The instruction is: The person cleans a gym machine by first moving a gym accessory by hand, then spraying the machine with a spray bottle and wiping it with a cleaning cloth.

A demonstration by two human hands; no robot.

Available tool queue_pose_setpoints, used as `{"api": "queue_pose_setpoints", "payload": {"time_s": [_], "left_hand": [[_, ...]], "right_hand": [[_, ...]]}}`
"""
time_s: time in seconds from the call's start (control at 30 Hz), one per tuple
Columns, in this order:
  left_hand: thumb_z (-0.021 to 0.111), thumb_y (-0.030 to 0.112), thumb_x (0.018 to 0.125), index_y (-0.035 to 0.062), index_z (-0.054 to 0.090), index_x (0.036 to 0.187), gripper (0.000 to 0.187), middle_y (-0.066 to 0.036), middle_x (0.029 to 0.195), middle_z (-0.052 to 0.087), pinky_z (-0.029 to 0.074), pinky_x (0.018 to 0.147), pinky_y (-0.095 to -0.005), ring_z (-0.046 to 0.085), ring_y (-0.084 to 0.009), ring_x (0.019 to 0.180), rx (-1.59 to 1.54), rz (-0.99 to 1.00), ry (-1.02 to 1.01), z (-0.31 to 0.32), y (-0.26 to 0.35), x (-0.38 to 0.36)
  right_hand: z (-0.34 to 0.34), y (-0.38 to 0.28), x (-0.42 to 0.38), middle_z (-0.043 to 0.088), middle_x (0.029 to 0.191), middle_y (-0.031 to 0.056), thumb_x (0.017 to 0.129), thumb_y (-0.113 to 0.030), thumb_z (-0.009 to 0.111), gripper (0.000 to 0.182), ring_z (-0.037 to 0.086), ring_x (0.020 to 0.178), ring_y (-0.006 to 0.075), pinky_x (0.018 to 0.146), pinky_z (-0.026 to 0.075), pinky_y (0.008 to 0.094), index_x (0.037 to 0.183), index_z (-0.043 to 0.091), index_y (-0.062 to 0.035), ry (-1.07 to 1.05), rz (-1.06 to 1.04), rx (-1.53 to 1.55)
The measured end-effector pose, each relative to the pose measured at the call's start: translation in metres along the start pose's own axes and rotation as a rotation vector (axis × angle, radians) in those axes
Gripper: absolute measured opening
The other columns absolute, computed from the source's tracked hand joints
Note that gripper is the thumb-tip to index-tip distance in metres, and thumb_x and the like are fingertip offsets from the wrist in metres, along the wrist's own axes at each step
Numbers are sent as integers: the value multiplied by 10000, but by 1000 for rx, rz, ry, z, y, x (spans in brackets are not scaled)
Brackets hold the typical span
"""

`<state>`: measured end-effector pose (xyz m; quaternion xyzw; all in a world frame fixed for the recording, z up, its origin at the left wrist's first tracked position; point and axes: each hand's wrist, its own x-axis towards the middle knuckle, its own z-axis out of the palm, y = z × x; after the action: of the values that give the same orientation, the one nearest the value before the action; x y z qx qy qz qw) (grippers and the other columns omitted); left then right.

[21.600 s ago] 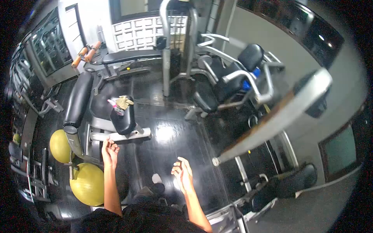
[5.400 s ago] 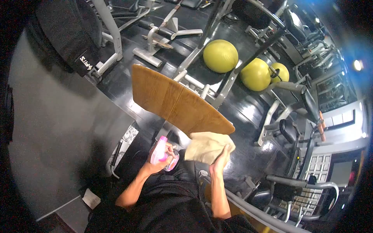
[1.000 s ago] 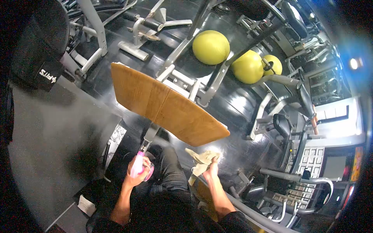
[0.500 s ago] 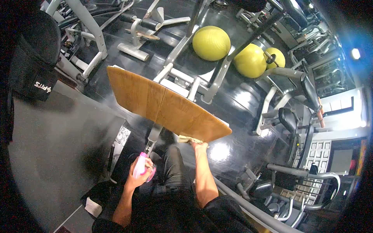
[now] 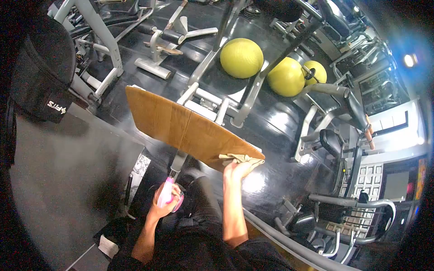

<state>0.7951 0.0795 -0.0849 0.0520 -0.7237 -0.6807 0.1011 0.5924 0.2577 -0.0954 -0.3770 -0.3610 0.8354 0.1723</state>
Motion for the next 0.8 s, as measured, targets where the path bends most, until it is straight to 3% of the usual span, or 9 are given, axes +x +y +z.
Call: {"api": "queue_pose_setpoints", "payload": {"time_s": [0.07,0.1,0.17,0.2,0.3,0.37,0.5,0.63,0.8], "left_hand": [[613,-53,727,11,542,936,230,-88,825,589,515,638,-293,622,-177,686,33,27,19,-2,2,0],[611,-55,727,12,540,933,228,-87,824,587,513,639,-291,622,-177,683,61,59,32,-3,2,-1],[610,-57,725,16,539,916,217,-87,832,594,511,646,-294,625,-179,683,25,14,34,-6,5,-6],[613,-52,727,20,539,916,216,-87,833,598,510,649,-297,626,-176,688,33,-13,46,-8,9,-8],[622,-41,730,25,538,924,221,-85,833,605,509,660,-300,628,-173,708,23,-62,70,-14,6,-15],[628,-35,732,26,538,930,226,-83,832,608,510,667,-301,629,-172,723,2,-93,79,-20,2,-23],[609,-55,740,33,561,877,170,-68,844,590,495,702,-288,599,-158,768,29,-122,143,-30,0,-37],[640,-25,729,32,539,914,218,-97,863,616,507,702,-309,628,-204,763,152,-50,212,-41,-6,-49],[623,-44,725,27,534,898,208,-101,853,611,508,713,-322,627,-221,779,197,30,276,-57,4,-52]], "right_hand": [[13,3,-19,367,1379,102,984,-269,375,411,487,1058,190,933,424,374,1366,356,-119,10,-208,-172],[24,9,-34,257,1462,129,980,-213,375,454,434,1192,216,996,377,330,1410,298,-90,14,-444,-316],[29,29,-24,413,1342,131,968,-167,415,430,444,1153,221,975,349,305,1379,357,-53,130,-772,-627],[31,27,-34,242,1470,171,963,-125,394,443,298,1317,260,1070,246,321,1388,326,-23,169,-759,-896],[30,51,-25,143,1504,171,957,-107,370,470,136,1390,268,1122,125,335,1402,269,9,-19,-934,-759],[34,63,-36,71,1507,199,959,-157,348,516,-79,1397,329,1113,-76,442,1413,198,36,-163,-1004,-817],[66,92,-66,87,1498,220,963,-249,344,535,-70,1386,382,1099,-90,492,1413,232,17,-288,-1194,-886],[87,143,-101,139,1504,175,794,26,481,660,-22,1393,377,1106,-69,492,1418,309,-98,-573,-1087,-859],[127,194,-134,395,1368,191,747,-46,557,606,278,1318,402,1084,131,562,1333,455,-166,-1074,-1431,-1280]]}}
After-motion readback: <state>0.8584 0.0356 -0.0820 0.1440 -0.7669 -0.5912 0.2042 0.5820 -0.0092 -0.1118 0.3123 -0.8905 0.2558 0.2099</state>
